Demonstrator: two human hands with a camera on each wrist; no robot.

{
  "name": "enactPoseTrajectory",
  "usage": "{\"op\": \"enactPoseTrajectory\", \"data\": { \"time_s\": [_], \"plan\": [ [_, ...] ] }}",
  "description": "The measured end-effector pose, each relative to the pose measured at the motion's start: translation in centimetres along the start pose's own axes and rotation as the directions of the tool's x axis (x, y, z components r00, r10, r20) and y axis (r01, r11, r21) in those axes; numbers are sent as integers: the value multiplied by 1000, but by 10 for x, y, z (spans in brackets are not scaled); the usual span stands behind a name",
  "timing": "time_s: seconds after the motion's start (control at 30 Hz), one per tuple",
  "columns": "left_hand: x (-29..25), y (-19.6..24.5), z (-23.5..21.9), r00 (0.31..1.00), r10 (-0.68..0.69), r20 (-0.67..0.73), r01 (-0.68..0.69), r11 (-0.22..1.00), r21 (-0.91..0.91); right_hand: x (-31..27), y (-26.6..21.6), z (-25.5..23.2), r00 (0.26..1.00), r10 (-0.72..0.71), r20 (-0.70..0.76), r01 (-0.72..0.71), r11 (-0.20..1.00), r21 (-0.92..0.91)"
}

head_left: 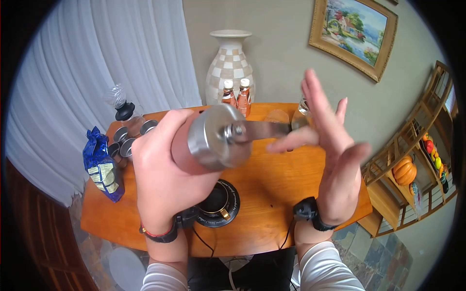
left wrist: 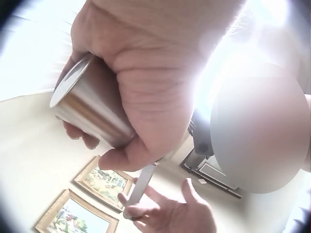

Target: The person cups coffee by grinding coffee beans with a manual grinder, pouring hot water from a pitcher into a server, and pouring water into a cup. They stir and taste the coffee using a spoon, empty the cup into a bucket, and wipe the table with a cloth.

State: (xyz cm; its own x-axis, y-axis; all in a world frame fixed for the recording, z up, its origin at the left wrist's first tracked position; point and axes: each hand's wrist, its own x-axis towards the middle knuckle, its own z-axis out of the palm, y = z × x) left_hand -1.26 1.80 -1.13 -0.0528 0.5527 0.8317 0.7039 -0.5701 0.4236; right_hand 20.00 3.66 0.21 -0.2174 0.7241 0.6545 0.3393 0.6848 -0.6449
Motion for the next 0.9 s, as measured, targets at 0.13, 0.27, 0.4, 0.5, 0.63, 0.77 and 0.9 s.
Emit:
{"op": "enactPoseTrajectory", "data": {
  "time_s": [0.13,0.27,0.4,0.5,0.63,0.77,0.9],
  "plan": [
    [-2,9,3,982,64,178,-49,995,-89,7,16,3,988,-62,-143,52,996,-72],
    [-5,5,13,861,83,502,-57,996,-67,14,19,8,979,-145,-144,146,989,-7],
    [-5,1,15,726,-100,680,8,990,137,1,-7,12,999,-39,13,36,984,176],
    [-7,2,22,857,-109,504,-14,972,234,-8,-10,-4,960,-80,270,6,965,263],
    [-3,5,16,867,-166,471,108,983,148,-15,-21,-9,940,-27,339,-68,962,263],
    [-2,3,18,973,-102,205,78,990,121,-15,-15,-9,934,14,357,-101,969,226],
    [-3,9,15,992,-33,121,26,998,60,-11,-9,-5,988,96,119,-107,990,94]
  ]
}}
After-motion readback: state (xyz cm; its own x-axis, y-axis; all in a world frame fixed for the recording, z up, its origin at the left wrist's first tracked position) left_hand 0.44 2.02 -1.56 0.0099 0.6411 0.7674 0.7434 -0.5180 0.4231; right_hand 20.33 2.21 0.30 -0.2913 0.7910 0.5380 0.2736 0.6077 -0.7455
